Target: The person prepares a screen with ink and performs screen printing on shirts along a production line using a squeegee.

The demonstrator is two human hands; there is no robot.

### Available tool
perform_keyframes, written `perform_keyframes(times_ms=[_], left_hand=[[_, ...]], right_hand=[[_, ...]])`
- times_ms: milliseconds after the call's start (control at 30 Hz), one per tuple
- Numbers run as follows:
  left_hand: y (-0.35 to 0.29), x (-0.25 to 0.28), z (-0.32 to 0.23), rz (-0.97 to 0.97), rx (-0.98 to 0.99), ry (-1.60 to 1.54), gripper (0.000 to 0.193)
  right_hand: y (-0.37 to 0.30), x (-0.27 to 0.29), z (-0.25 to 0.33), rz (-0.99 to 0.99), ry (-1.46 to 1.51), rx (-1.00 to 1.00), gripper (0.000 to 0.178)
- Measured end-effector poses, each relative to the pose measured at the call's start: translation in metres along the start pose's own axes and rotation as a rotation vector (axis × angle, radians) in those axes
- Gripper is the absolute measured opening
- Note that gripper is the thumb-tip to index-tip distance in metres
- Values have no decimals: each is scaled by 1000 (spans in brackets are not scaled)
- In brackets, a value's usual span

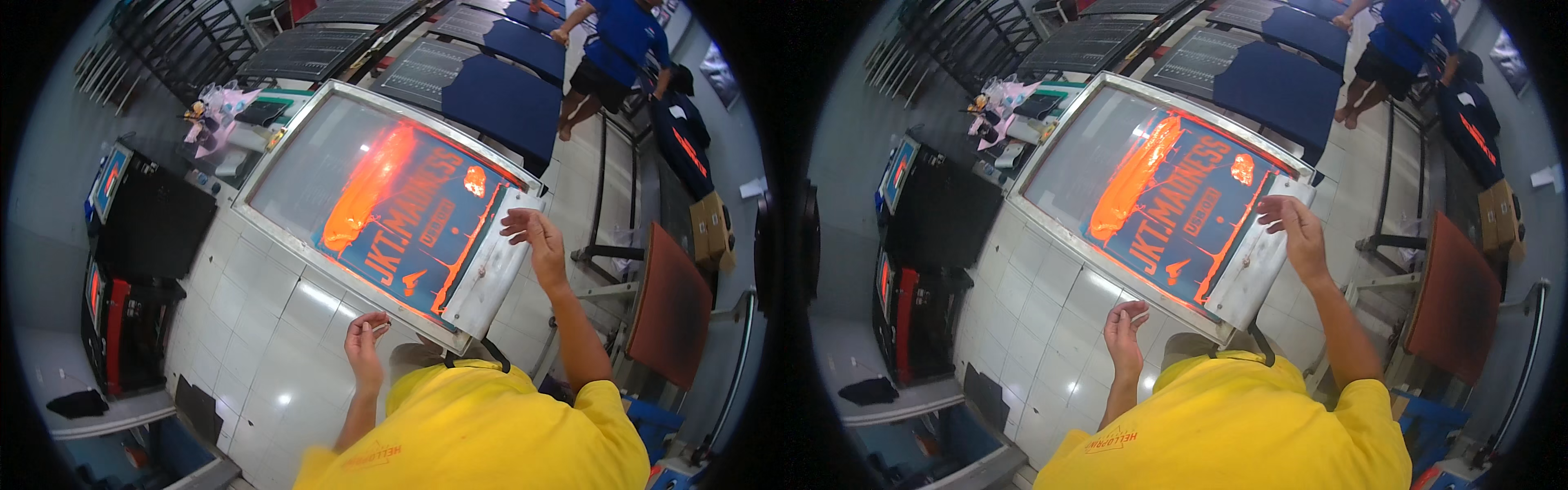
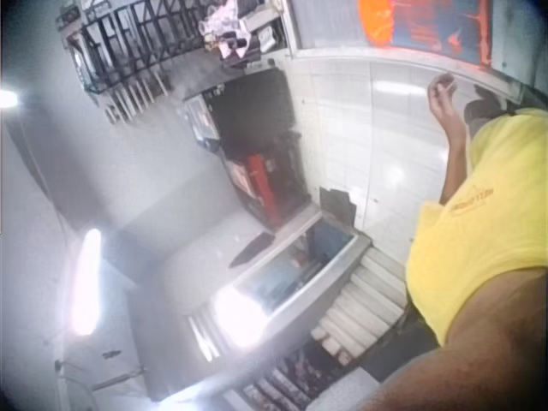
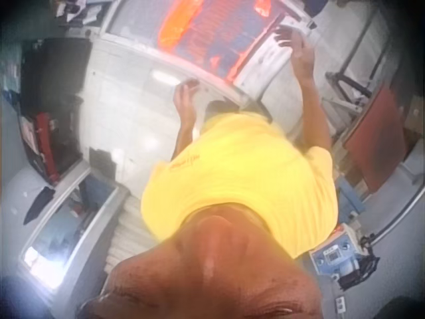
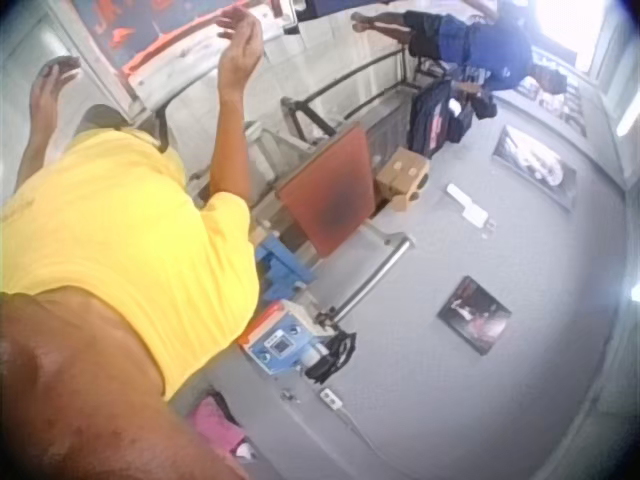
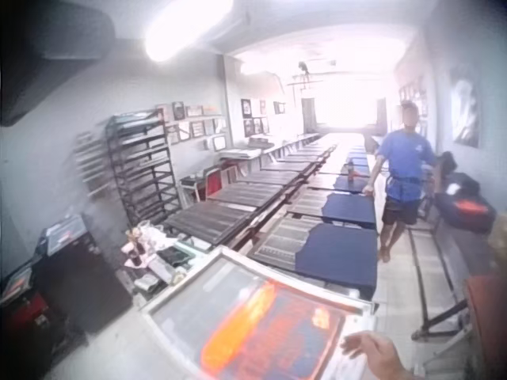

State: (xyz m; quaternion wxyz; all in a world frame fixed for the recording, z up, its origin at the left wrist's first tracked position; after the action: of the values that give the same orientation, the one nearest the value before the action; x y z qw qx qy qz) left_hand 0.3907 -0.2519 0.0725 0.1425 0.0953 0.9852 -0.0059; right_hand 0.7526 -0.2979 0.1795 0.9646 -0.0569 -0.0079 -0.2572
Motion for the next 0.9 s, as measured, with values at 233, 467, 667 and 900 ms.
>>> perform_keyframes(times_ms=[233, 467, 667, 900], left_hand=[[-18, 8, 48, -263, 41, 201, 18], [-35, -16, 80, -488, -33, 349, 39], [-52, -20, 102, -702, -11, 557, 43], [-57, -13, 102, -839, -24, 741, 39]], right_hand=[[98, 65, -19, -70, -187, 10, 38], [228, 111, -70, -75, -616, 151, 33], [263, 93, -111, 187, -701, 126, 30], [282, 76, -133, 292, -614, 166, 29]])
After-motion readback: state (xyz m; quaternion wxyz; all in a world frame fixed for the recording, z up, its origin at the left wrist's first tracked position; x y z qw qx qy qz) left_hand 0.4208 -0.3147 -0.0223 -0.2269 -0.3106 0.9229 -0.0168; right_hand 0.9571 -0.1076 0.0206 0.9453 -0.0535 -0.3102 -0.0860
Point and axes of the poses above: each hand's wrist, its own y-axis towards the middle knuckle, its own x-axis out of the back of the hand, z = x × y, the point moved 8 cm from there along y, towards the middle knuckle, and after that the axes turned 13 degrees about -x, right-handed, at the moved point
